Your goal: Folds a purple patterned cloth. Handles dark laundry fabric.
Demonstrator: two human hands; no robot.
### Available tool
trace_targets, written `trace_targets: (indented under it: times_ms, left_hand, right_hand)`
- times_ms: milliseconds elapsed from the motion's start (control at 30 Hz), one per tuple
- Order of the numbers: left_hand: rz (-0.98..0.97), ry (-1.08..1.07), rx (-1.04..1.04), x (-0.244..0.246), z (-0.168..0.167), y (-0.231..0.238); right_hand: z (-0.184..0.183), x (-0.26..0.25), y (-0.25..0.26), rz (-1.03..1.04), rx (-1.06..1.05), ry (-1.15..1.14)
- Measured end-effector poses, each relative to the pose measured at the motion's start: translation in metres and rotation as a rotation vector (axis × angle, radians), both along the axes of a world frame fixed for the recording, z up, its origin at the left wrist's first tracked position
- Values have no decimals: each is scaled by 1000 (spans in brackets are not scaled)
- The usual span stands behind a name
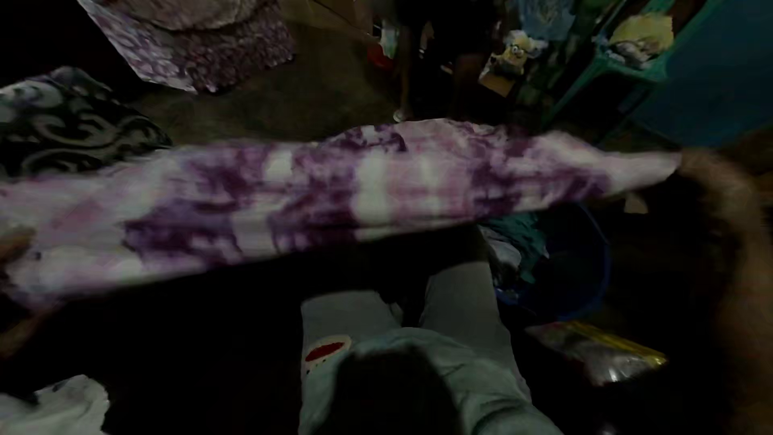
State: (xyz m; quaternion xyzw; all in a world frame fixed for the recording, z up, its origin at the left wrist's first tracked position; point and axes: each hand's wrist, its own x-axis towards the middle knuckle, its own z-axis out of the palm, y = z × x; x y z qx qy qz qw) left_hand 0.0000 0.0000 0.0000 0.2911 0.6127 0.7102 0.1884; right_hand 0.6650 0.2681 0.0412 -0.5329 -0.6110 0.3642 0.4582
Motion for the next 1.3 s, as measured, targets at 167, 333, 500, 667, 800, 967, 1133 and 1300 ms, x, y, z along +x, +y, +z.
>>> trace_targets:
  times_ms: [167,333,500,667,800,967,1133,1300]
  left_hand:
    - [-121,-261,-810,16,-104,-79]
    - [-62,-376,-641,48,-152,-94]
    - [-117,-316,-557,51,-159,-84]
    - [-50,-25,-1026,57,-142,-83]
    - [-366,341,-1557,36,-136,-83]
    - [-341,764,-910,59,-138,-38]
    - [-556,728,-727,88,-166,25]
    - [-585,559,-791,76,-163,28]
  right_hand:
    - [-166,39,-79,0,-405,4]
    - [-236,25,-108,-107,-546,276]
    - [-233,12,-96,-1,-595,236]
    - [-200,-4,-80,144,-721,-234]
    - [-194,-29,-52,216,-518,-600]
    - [-195,-84,-19,386,-261,-379]
    - [-197,-101,-6,508,-276,-442]
    - [-191,-77,-8,494,-338,-642]
